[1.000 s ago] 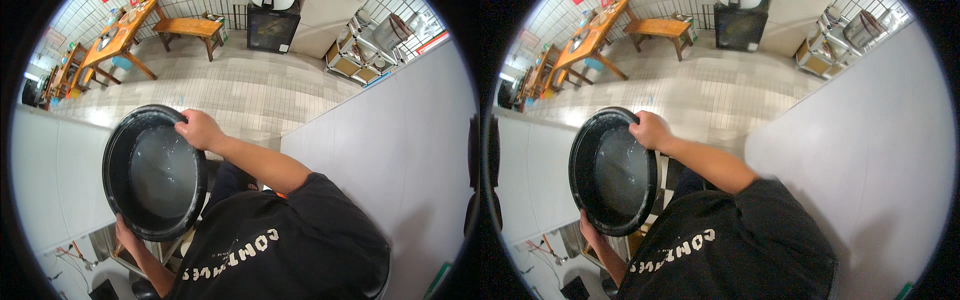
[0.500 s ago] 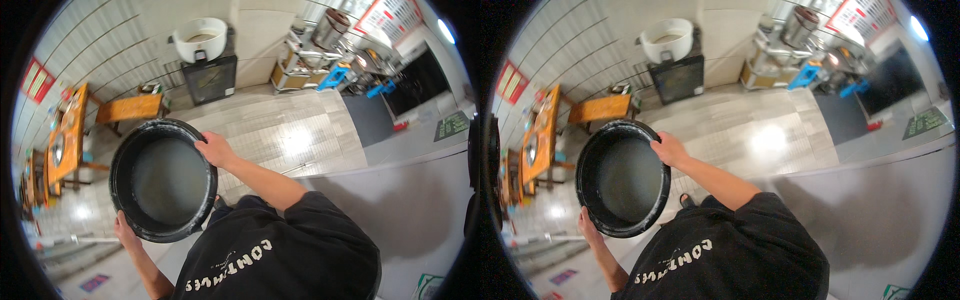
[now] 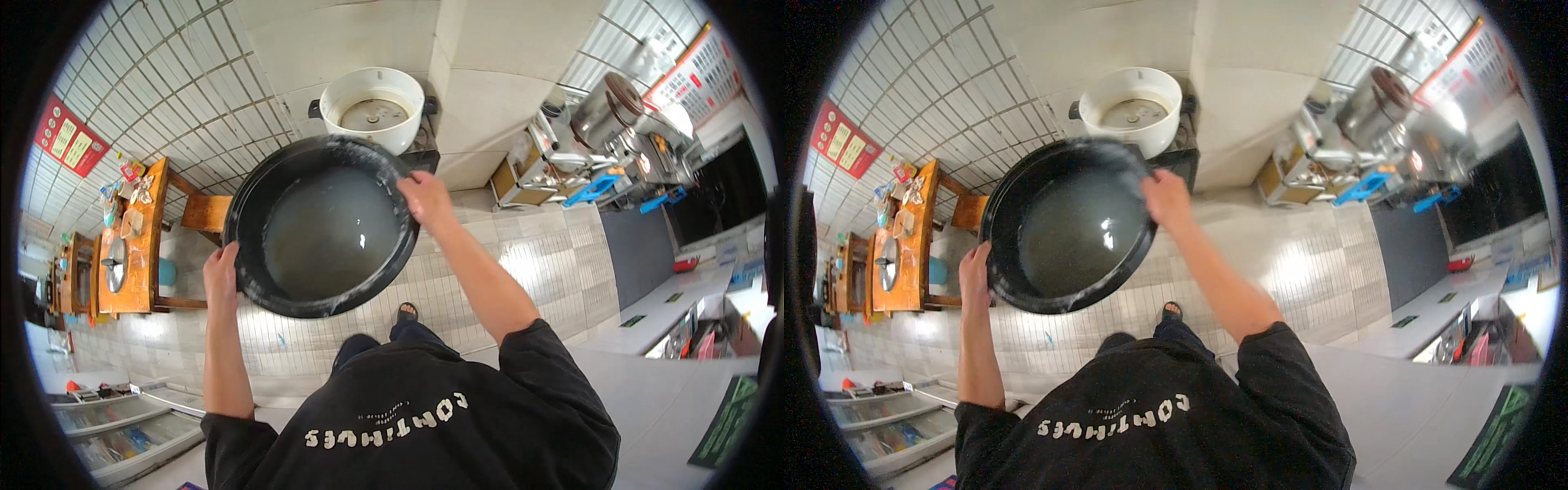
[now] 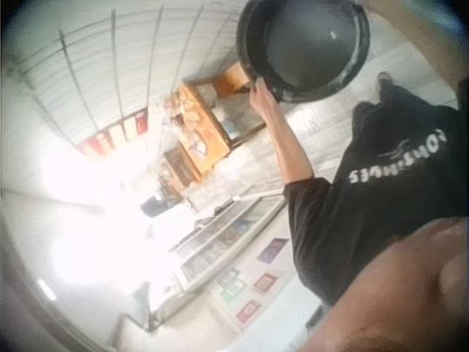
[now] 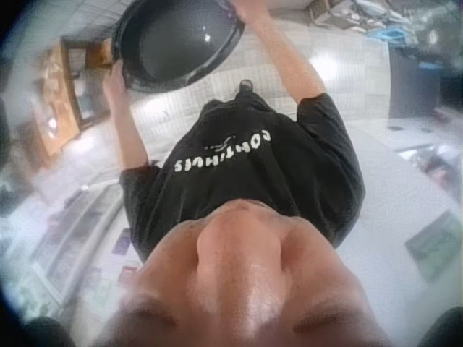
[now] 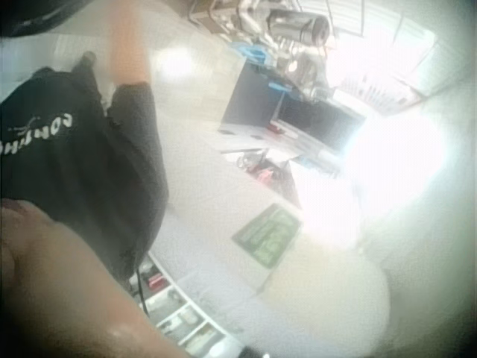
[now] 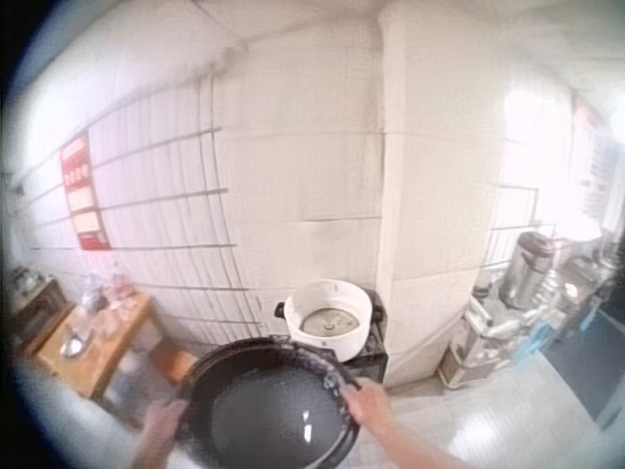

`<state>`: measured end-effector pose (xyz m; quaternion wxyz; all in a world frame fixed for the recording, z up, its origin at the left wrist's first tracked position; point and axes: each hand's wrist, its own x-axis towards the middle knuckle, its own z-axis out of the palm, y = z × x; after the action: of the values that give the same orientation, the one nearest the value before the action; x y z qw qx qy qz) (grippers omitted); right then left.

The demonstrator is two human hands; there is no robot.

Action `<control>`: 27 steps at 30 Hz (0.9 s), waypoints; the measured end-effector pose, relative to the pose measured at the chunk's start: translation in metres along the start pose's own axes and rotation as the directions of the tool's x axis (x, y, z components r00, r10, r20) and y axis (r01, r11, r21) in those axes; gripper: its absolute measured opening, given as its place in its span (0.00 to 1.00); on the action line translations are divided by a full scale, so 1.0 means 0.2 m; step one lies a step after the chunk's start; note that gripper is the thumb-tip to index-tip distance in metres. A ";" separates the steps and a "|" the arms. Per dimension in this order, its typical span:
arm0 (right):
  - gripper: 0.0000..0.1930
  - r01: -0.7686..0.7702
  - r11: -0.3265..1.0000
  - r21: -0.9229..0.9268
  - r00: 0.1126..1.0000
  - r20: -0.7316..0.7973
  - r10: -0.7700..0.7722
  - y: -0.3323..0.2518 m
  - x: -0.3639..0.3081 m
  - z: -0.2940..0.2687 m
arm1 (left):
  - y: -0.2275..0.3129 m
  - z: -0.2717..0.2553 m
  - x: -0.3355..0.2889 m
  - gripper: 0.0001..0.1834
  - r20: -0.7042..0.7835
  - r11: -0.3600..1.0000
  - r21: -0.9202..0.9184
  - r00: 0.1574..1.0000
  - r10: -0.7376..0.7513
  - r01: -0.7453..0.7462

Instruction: The person cleans a rice cooker pot, fills it with water, and places it into the cooker. They then retrieve a lid from the refrigerator and cover the pot. Finally, they stir a white liquid in a separate pot using a ladle.

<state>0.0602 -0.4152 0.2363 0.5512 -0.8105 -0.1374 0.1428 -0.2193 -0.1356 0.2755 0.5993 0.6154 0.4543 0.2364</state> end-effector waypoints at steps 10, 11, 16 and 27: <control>0.21 -0.071 0.997 0.036 0.997 -0.028 0.072 -0.07 1.04 -0.20 | 0.39 0.77 0.95 0.19 0.169 0.985 0.169 0.986 0.002 -0.030; 0.21 -0.099 0.994 -0.053 0.994 -0.051 0.097 -0.07 1.14 -0.23 | 0.44 0.85 1.07 0.19 0.180 0.982 0.178 0.983 0.035 -0.067; 0.17 -0.072 0.988 -0.134 0.985 -0.163 0.050 -0.01 1.58 -0.26 | 0.49 1.24 1.54 0.20 0.233 0.960 0.200 0.962 0.146 -0.194; 0.21 -0.167 0.922 -0.350 0.978 -0.176 0.110 0.28 2.21 -0.24 | 0.33 1.74 2.08 0.23 0.242 0.874 0.418 0.957 0.157 -0.249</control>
<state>0.4903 -0.3082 0.1666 0.3892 -0.9146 -0.0609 0.0911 0.2863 0.0410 0.1739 0.4575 0.8007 0.3659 0.1251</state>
